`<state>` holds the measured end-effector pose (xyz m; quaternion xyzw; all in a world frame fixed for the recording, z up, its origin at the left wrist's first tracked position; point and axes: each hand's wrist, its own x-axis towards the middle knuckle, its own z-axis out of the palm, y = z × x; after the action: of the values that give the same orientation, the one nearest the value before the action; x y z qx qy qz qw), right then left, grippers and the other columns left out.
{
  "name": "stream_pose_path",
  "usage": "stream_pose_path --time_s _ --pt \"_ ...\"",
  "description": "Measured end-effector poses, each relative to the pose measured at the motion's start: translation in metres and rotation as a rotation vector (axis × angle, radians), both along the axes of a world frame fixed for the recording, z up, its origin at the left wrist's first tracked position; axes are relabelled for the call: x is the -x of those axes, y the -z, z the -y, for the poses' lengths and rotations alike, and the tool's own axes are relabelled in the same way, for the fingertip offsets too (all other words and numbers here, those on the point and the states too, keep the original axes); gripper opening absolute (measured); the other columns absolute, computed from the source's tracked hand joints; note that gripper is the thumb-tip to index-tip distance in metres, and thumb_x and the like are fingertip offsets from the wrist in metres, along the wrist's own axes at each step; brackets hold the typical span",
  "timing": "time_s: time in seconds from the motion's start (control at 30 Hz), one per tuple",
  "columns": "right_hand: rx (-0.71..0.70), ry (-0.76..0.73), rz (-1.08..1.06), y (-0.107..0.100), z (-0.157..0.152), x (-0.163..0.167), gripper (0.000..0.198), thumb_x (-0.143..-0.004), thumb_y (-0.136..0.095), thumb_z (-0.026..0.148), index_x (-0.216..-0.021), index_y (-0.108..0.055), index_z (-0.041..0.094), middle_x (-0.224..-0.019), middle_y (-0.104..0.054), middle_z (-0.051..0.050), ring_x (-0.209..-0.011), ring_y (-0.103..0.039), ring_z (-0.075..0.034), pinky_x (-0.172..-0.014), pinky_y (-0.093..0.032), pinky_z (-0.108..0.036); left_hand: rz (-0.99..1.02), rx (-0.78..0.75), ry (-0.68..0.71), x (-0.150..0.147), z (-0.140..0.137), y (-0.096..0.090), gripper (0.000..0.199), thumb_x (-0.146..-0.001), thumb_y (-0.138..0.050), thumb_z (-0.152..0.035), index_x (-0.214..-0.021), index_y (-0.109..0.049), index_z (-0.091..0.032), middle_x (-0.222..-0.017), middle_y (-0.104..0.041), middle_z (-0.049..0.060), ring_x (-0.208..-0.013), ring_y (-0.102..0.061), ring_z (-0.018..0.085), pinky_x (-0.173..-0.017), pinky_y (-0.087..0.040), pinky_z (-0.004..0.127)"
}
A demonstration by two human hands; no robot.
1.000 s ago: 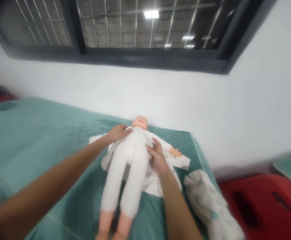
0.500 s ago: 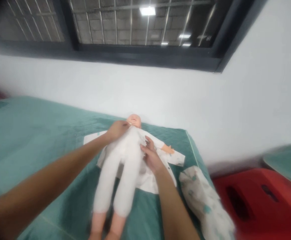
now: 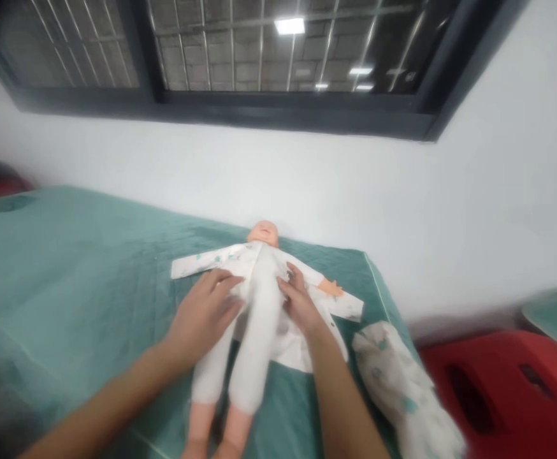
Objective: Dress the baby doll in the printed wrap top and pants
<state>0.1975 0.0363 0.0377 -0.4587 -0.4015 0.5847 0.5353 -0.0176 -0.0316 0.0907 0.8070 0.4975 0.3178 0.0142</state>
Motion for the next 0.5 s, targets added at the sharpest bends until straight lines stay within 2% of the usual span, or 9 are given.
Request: stream_pose_path --time_s 0.07,0.13,0.23,0.33,0.5 --pt "0.002 0.013 -0.001 0.000 0.001 0.001 0.072 -0.072 -0.076 0.043 -0.136 -0.042 0.038 -0.127 -0.059 0.000 -0.113 -0.061 -0.023 -0.083 -0.055 -0.034 0.063 -0.012 -0.073 0.016 0.013 0.021 0.042 -0.090 -0.057 -0.032 -0.131 -0.050 -0.027 -0.131 -0.055 0.010 -0.120 -0.051 0.028 -0.099 -0.046 0.047" --pt "-0.003 0.013 0.003 0.000 0.001 0.001 0.071 -0.073 -0.076 0.044 -0.135 -0.043 0.039 -0.129 -0.058 0.000 -0.113 -0.060 -0.023 -0.085 -0.055 -0.034 0.093 0.009 -0.100 0.026 0.021 0.038 0.042 -0.090 -0.057 -0.029 -0.131 -0.049 -0.027 -0.134 -0.053 0.010 -0.123 -0.050 0.028 -0.101 -0.045 0.047" --pt "-0.007 0.011 0.034 0.000 0.002 0.001 0.070 -0.074 -0.075 0.046 -0.136 -0.042 0.039 -0.132 -0.057 -0.001 -0.114 -0.060 -0.024 -0.087 -0.055 -0.036 0.117 0.031 -0.115 0.030 0.020 0.050 0.036 -0.092 -0.052 -0.026 -0.128 -0.051 -0.026 -0.132 -0.055 0.009 -0.120 -0.052 0.026 -0.099 -0.046 0.046" --pt "-0.014 0.007 0.063 0.000 0.002 0.000 0.071 -0.074 -0.074 0.047 -0.137 -0.041 0.038 -0.131 -0.058 -0.002 -0.115 -0.060 -0.025 -0.088 -0.055 -0.038 0.083 0.044 -0.111 0.025 0.009 0.046 0.033 -0.092 -0.051 -0.021 -0.124 -0.056 -0.026 -0.123 -0.060 0.007 -0.111 -0.055 0.025 -0.094 -0.048 0.044" --pt "-0.030 0.010 0.059 0.001 0.001 0.000 0.070 -0.073 -0.075 0.047 -0.135 -0.043 0.037 -0.129 -0.060 -0.003 -0.113 -0.062 -0.025 -0.087 -0.055 -0.039 0.038 0.026 -0.069 0.012 -0.001 0.028 0.038 -0.086 -0.045 -0.003 -0.109 -0.065 -0.025 -0.106 -0.064 0.005 -0.099 -0.057 0.023 -0.084 -0.048 0.039"
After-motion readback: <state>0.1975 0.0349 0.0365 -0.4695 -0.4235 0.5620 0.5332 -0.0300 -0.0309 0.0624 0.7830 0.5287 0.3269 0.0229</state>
